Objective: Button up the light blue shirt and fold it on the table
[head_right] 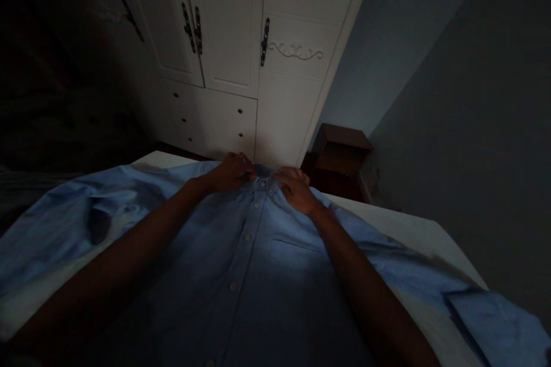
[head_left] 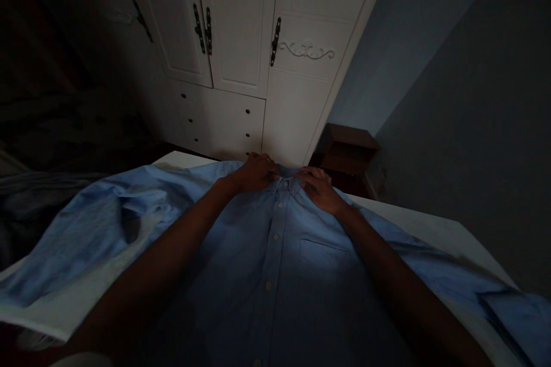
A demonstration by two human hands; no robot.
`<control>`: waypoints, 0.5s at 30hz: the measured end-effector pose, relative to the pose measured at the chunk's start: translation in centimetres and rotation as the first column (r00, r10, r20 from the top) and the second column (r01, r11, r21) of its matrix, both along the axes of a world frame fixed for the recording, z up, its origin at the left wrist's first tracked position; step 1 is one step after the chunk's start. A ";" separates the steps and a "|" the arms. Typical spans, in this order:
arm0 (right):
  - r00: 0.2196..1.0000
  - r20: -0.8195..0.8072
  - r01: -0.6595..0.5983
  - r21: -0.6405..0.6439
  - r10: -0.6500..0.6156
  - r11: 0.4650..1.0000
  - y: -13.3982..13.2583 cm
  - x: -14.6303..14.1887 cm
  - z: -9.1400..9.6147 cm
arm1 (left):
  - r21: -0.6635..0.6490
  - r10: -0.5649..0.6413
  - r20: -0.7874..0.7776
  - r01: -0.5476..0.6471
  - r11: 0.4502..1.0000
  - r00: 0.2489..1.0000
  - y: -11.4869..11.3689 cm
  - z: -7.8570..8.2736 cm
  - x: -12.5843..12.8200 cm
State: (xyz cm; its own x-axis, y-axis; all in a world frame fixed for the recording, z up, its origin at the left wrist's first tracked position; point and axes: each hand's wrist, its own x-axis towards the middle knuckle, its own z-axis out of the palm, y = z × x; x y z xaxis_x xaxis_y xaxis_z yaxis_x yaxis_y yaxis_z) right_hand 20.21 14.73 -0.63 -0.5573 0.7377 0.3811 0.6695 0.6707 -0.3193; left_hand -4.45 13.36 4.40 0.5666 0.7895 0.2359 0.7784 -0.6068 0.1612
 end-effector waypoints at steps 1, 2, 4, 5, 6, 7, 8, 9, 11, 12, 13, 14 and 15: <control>1.000 -0.004 -0.024 0.005 0.024 1.000 0.0 0.0 0.0 | -0.007 -0.018 0.009 0.018 1.000 1.000 -0.1 0.0 0.2; 0.999 -0.003 -0.052 0.005 0.052 0.999 0.1 -0.1 -0.1 | -0.015 -0.040 0.029 0.041 0.999 0.999 -0.3 0.0 0.3; 0.996 0.008 -0.093 -0.002 0.093 0.996 0.1 -0.3 -0.3 | -0.025 -0.086 0.099 0.089 0.996 0.991 -0.4 -0.1 0.5; 0.995 0.015 -0.102 -0.004 0.102 0.995 0.2 -0.4 -0.3 | -0.028 -0.104 0.136 0.109 0.994 0.985 -0.4 -0.3 0.6; 0.994 0.020 -0.104 -0.007 0.104 0.995 0.2 -0.5 -0.3 | -0.033 -0.116 0.166 0.123 0.992 0.979 -0.4 -0.4 0.5; 0.995 0.019 -0.100 -0.009 0.100 0.995 0.3 -0.6 -0.2 | -0.044 -0.121 0.185 0.131 0.990 0.975 -0.3 -0.6 0.5; 0.996 0.012 -0.089 -0.010 0.089 0.996 0.3 -0.6 0.0 | -0.060 -0.115 0.193 0.129 0.990 0.974 -0.2 -0.8 0.4; 0.997 0.002 -0.074 -0.013 0.074 0.997 0.3 -0.7 0.3 | -0.080 -0.095 0.193 0.112 0.991 0.977 0.0 -1.0 0.3; 1.000 -0.020 -0.020 -0.007 0.020 1.000 0.3 -0.7 1.0 | -0.106 -0.001 0.176 0.020 0.994 0.984 0.2 -1.2 0.1; 0.999 -0.032 0.018 0.005 -0.018 1.000 0.3 -0.7 1.3 | -0.102 0.060 0.165 -0.043 0.994 0.984 0.2 -1.3 0.1; 0.997 -0.042 0.059 0.021 -0.058 0.998 0.2 -0.8 1.6 | -0.084 0.123 0.160 -0.111 0.990 0.979 0.2 -1.3 0.1; 0.994 -0.050 0.102 0.037 -0.100 0.994 0.2 -0.8 1.9 | -0.057 0.184 0.163 -0.177 0.983 0.969 0.2 -1.2 0.1; 0.989 -0.054 0.143 0.048 -0.141 0.988 0.2 -0.8 2.1 | -0.027 0.235 0.176 -0.234 0.972 0.956 0.2 -1.2 0.1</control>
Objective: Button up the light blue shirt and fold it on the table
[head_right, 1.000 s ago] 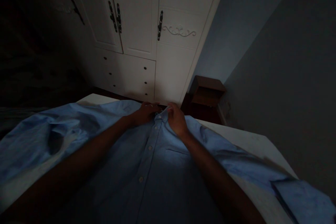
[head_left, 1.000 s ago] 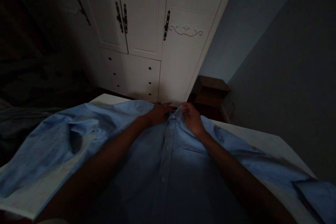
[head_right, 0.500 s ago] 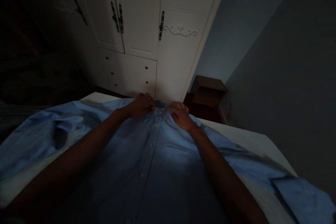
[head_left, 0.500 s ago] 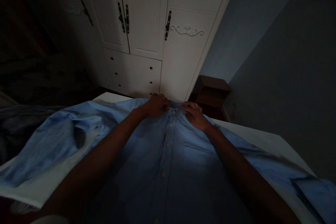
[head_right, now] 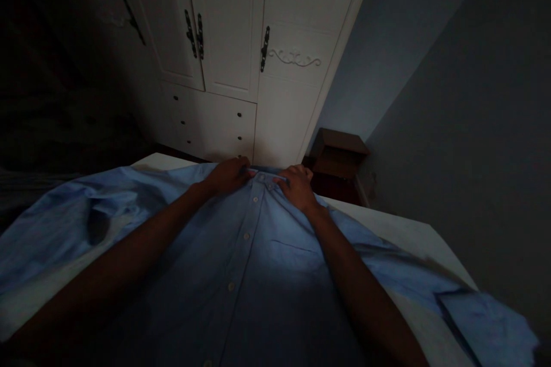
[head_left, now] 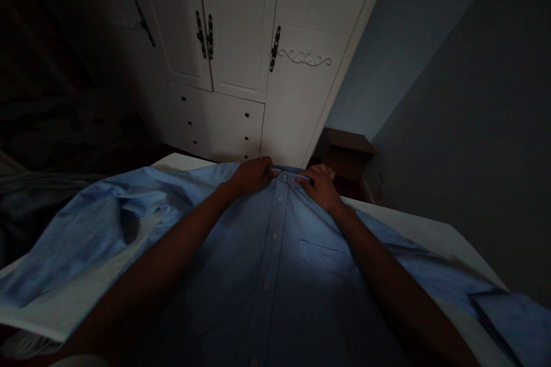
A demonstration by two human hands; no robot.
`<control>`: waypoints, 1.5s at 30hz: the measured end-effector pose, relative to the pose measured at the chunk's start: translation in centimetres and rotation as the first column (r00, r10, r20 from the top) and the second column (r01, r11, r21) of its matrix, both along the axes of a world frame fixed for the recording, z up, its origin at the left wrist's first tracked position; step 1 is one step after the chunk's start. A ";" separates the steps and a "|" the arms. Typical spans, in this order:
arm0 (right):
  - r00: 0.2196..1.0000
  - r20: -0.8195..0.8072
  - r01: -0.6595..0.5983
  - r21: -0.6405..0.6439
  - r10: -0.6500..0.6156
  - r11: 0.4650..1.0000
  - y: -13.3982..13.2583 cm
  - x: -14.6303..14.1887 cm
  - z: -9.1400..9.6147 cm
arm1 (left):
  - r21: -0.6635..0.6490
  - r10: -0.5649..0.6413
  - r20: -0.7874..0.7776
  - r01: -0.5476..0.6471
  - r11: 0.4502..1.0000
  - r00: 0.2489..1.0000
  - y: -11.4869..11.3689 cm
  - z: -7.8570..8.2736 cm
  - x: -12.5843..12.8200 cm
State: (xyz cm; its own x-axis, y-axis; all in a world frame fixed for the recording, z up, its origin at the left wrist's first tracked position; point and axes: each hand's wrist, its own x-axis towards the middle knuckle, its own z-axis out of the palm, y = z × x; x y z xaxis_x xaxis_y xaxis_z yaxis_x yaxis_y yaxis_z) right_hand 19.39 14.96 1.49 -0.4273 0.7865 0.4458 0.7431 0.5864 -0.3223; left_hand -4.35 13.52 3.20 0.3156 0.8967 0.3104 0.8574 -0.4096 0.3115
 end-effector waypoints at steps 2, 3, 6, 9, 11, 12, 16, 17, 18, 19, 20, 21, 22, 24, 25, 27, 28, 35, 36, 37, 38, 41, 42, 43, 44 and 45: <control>0.998 0.001 0.067 0.002 -0.067 0.998 0.2 -0.1 0.3 | 0.060 0.084 0.031 -0.086 0.994 0.996 -0.1 0.0 0.1; 0.996 0.007 0.087 -0.009 -0.087 0.996 0.3 -0.1 0.4 | 0.078 0.114 0.047 -0.117 0.990 0.992 -0.1 0.0 0.1; 0.994 0.027 0.110 -0.057 -0.109 0.992 0.8 -0.1 0.5 | 0.089 0.143 0.065 -0.149 0.985 0.988 0.0 -0.2 0.1; 0.993 0.020 0.114 -0.100 -0.113 0.988 1.1 0.1 0.4 | 0.083 0.145 0.078 -0.152 0.985 0.986 0.3 -0.4 0.0; 0.994 -0.008 0.105 -0.133 -0.107 0.985 1.3 0.4 0.2 | 0.085 0.155 0.093 -0.163 0.983 0.984 0.3 -0.4 -0.2; 0.995 -0.024 0.095 -0.147 -0.100 0.985 1.4 0.5 0.1 | 0.092 0.159 0.101 -0.168 0.982 0.982 0.2 -0.3 -0.3; 0.993 -0.114 0.014 -0.136 -0.030 0.991 2.2 1.3 -0.3 | 0.166 0.141 0.139 -0.163 0.973 0.980 0.0 0.0 -0.8; 0.987 -0.158 0.001 -0.138 -0.023 0.990 2.4 1.6 -0.3 | 0.181 0.146 0.151 -0.173 0.968 0.978 0.0 0.0 -1.0; 0.977 -0.210 0.002 -0.159 -0.036 0.987 2.8 1.8 -0.3 | 0.179 0.155 0.157 -0.183 0.967 0.975 0.1 -0.1 -1.3; 0.963 -0.261 0.016 -0.202 -0.069 0.979 3.1 2.0 -0.3 | 0.156 0.168 0.152 -0.192 0.969 0.974 0.4 -0.2 -1.7; 0.946 -0.302 0.039 -0.265 -0.121 0.963 3.5 2.2 -0.3 | 0.117 0.181 0.137 -0.198 0.973 0.974 0.8 -0.4 -2.2; 0.927 -0.330 0.061 -0.339 -0.179 0.939 3.8 2.4 -0.3 | 0.060 0.189 0.108 -0.196 0.979 0.976 1.2 -0.6 -2.7; 0.909 -0.347 0.070 -0.416 -0.230 0.906 4.1 2.5 -0.3 | -0.007 0.191 0.070 -0.191 0.982 0.979 1.8 -0.8 -3.2; 0.889 -0.366 0.022 -0.563 -0.274 0.826 4.4 2.7 -0.3 | -0.126 0.178 0.000 -0.177 0.976 0.984 2.8 -1.2 -4.2; 0.886 -0.379 -0.035 -0.628 -0.267 0.777 4.4 2.8 -0.4 | -0.166 0.168 -0.022 -0.170 0.971 0.985 3.3 -1.4 -4.7; 0.881 -0.418 -0.173 -0.720 -0.221 0.672 4.2 2.7 -0.5 | -0.214 0.146 -0.050 -0.153 0.965 0.988 3.9 -1.7 -5.3; 0.876 -0.439 -0.226 -0.740 -0.200 0.634 4.0 2.6 -0.6 | -0.226 0.140 -0.059 -0.149 0.963 0.988 4.1 -1.7 -5.6; 0.738 -0.582 -0.245 -0.703 -0.341 0.668 2.7 1.4 0.0 | -0.200 -0.003 -0.091 -0.015 0.980 0.996 2.8 -1.1 -6.5; 0.720 -0.593 -0.239 -0.700 -0.361 0.672 2.7 1.3 0.1 | -0.197 -0.009 -0.098 -0.011 0.980 0.995 2.7 -0.9 -6.7; 0.717 -0.586 -0.213 -0.699 -0.376 0.683 2.6 1.2 0.2 | -0.192 -0.003 -0.112 -0.018 0.981 0.994 2.5 -0.7 -6.8; 0.734 -0.557 -0.157 -0.695 -0.388 0.702 2.6 1.2 0.2 | -0.180 0.013 -0.131 -0.037 0.983 0.991 2.3 -0.4 -6.9; 0.846 -0.356 0.118 -0.604 -0.398 0.789 2.9 0.9 -0.1 | -0.126 0.114 -0.200 -0.141 0.982 0.973 1.9 0.1 -6.7; 0.881 -0.269 0.196 -0.544 -0.390 0.816 3.1 0.8 -0.3 | -0.113 0.155 -0.229 -0.184 0.976 0.961 1.7 0.1 -6.5; 0.908 -0.183 0.250 -0.484 -0.377 0.838 3.2 0.7 -0.6 | -0.105 0.190 -0.260 -0.224 0.969 0.947 1.5 0.1 -6.3; 0.927 -0.103 0.283 -0.436 -0.360 0.854 3.4 0.6 -0.8 | -0.103 0.215 -0.288 -0.254 0.962 0.933 1.3 0.0 -6.1; 0.940 -0.033 0.299 -0.405 -0.340 0.864 3.5 0.6 -1.0 | -0.103 0.225 -0.311 -0.269 0.958 0.923 1.1 -0.2 -6.0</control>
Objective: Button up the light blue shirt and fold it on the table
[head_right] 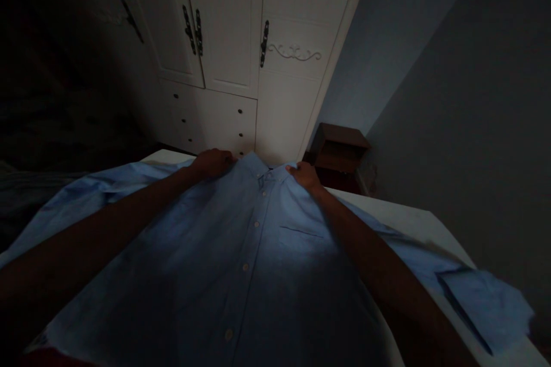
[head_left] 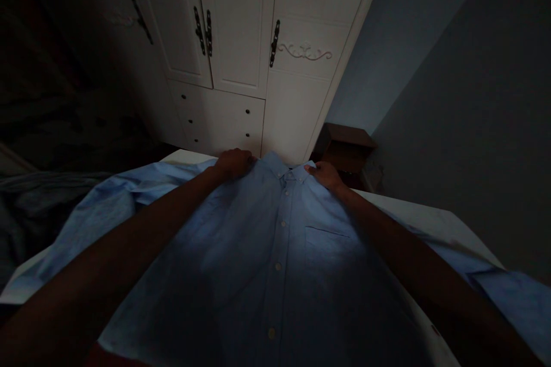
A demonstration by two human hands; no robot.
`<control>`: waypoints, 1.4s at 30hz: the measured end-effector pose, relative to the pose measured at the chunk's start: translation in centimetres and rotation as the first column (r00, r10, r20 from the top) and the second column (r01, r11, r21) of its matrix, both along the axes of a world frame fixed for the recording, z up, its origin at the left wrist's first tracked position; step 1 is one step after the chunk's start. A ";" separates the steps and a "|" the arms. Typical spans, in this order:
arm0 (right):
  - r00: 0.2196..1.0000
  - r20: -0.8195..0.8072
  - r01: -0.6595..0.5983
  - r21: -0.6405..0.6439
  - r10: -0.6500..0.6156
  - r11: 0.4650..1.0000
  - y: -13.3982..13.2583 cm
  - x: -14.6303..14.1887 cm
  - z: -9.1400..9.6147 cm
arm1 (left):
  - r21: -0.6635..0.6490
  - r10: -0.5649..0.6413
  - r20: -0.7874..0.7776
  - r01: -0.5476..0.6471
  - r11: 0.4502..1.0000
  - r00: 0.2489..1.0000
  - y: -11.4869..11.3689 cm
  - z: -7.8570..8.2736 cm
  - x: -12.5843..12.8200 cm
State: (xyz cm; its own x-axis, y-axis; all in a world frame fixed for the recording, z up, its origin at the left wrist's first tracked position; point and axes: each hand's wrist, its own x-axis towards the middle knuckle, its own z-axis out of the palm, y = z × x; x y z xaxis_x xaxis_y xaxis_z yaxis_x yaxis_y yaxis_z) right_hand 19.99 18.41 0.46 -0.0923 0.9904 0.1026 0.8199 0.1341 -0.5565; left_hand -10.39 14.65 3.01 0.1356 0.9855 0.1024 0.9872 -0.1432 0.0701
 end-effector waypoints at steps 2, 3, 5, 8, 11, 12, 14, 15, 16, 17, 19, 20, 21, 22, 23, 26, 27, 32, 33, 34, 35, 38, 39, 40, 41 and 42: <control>0.994 0.099 -0.040 -0.007 0.041 0.999 0.1 0.2 -0.4 | -0.012 -0.009 -0.011 0.009 1.000 1.000 -0.2 -0.4 0.0; 0.991 0.122 -0.060 -0.016 0.062 0.998 0.1 0.4 -0.5 | -0.020 -0.018 0.001 0.018 1.000 1.000 -0.2 -0.6 -0.2; 0.985 0.135 -0.104 -0.035 0.108 0.994 0.0 0.8 -0.5 | -0.040 -0.019 0.039 0.020 0.999 0.999 0.1 -0.8 -0.5; 0.973 0.132 -0.194 0.023 0.190 0.981 -0.1 1.3 0.0 | -0.037 -0.052 0.100 0.056 0.998 0.994 1.2 -0.7 -0.6; 0.925 0.236 -0.348 0.216 0.297 0.913 -0.2 1.0 0.5 | 0.009 -0.177 0.206 0.179 0.984 0.962 2.6 -0.4 0.5; 0.899 0.286 -0.404 0.246 0.332 0.881 -0.3 0.7 0.6 | 0.011 -0.202 0.247 0.206 0.979 0.948 3.0 -0.3 1.1; 0.839 0.362 -0.500 0.218 0.406 0.838 -0.4 0.0 0.6 | -0.026 -0.222 0.312 0.242 0.970 0.924 3.7 -0.4 2.3; 0.815 0.378 -0.530 0.180 0.439 0.829 -0.4 -0.3 0.6 | -0.054 -0.226 0.331 0.258 0.965 0.916 4.0 -0.5 2.8; 0.800 0.382 -0.547 0.148 0.463 0.824 -0.3 -0.5 0.4 | -0.078 -0.231 0.345 0.273 0.959 0.910 4.2 -0.6 3.2; 0.796 0.373 -0.552 0.128 0.476 0.824 -0.2 -0.6 0.3 | -0.095 -0.234 0.357 0.284 0.954 0.905 4.5 -0.7 3.5; 0.823 0.306 -0.533 0.130 0.478 0.836 0.2 -0.7 -0.2 | -0.091 -0.213 0.376 0.265 0.960 0.902 4.7 -1.0 3.7; 0.850 0.250 -0.507 0.142 0.465 0.850 0.5 -0.6 -0.5 | -0.069 -0.185 0.395 0.229 0.971 0.900 4.7 -1.2 3.7; 0.878 0.189 -0.468 0.155 0.439 0.870 0.8 -0.5 -0.8 | -0.038 -0.148 0.423 0.181 0.983 0.894 4.7 -1.4 3.7; 0.907 0.130 -0.417 0.165 0.399 0.894 1.2 -0.5 -1.2 | -0.004 -0.106 0.453 0.121 0.993 0.885 4.5 -1.7 3.8; 0.933 0.083 -0.358 0.172 0.349 0.917 1.4 -0.6 -1.6 | 0.033 -0.059 0.487 0.048 0.998 0.871 4.3 -2.0 3.9; 0.977 0.041 -0.212 0.185 0.208 0.960 1.7 -1.2 -2.7 | 0.111 0.060 0.535 -0.140 0.984 0.843 3.2 -2.8 4.8; 0.981 0.044 -0.191 0.186 0.186 0.964 1.5 -1.5 -3.0 | 0.119 0.095 0.519 -0.182 0.976 0.850 2.7 -3.0 5.1; 0.987 0.076 -0.156 0.320 0.138 0.935 -0.9 -2.3 -3.0 | 0.179 0.163 0.344 -0.236 0.955 0.924 -0.1 -2.9 5.3; 0.987 0.086 -0.156 0.375 0.133 0.914 -1.7 -2.2 -2.7 | 0.207 0.150 0.319 -0.224 0.952 0.936 -0.8 -2.6 4.9; 0.986 0.096 -0.166 0.424 0.138 0.890 -2.7 -2.0 -2.3 | 0.236 0.138 0.301 -0.214 0.948 0.944 -1.6 -2.3 4.3; 0.983 0.105 -0.184 0.460 0.153 0.869 -3.8 -1.7 -1.9 | 0.262 0.130 0.288 -0.209 0.942 0.949 -2.4 -2.0 3.6; 0.969 0.123 -0.246 0.496 0.213 0.833 -7.5 -0.2 -0.7 | 0.302 0.155 0.271 -0.237 0.923 0.950 -5.4 -0.8 1.0; 0.966 0.133 -0.258 0.497 0.221 0.829 -8.7 0.5 -0.4 | 0.303 0.172 0.259 -0.249 0.920 0.950 -6.5 -0.5 0.0; 0.964 0.148 -0.265 0.495 0.220 0.828 -9.8 1.3 -0.1 | 0.299 0.178 0.234 -0.245 0.922 0.956 -7.5 -0.2 -1.0; 0.962 0.173 -0.268 0.490 0.209 0.830 -10.7 2.3 0.1 | 0.304 0.169 0.196 -0.224 0.926 0.966 -8.5 0.1 -2.1; 0.959 0.208 -0.273 0.481 0.194 0.833 -11.4 3.4 0.2 | 0.305 0.159 0.147 -0.198 0.932 0.976 -9.4 0.3 -3.1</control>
State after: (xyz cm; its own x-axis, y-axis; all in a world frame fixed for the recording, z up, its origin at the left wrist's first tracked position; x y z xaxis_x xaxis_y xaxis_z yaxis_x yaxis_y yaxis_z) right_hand 23.41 7.04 0.70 -0.3670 0.7538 0.5450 0.7939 0.5592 -0.2387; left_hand -13.49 5.22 3.26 -0.0712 0.9061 0.4170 0.9860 0.0007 0.1669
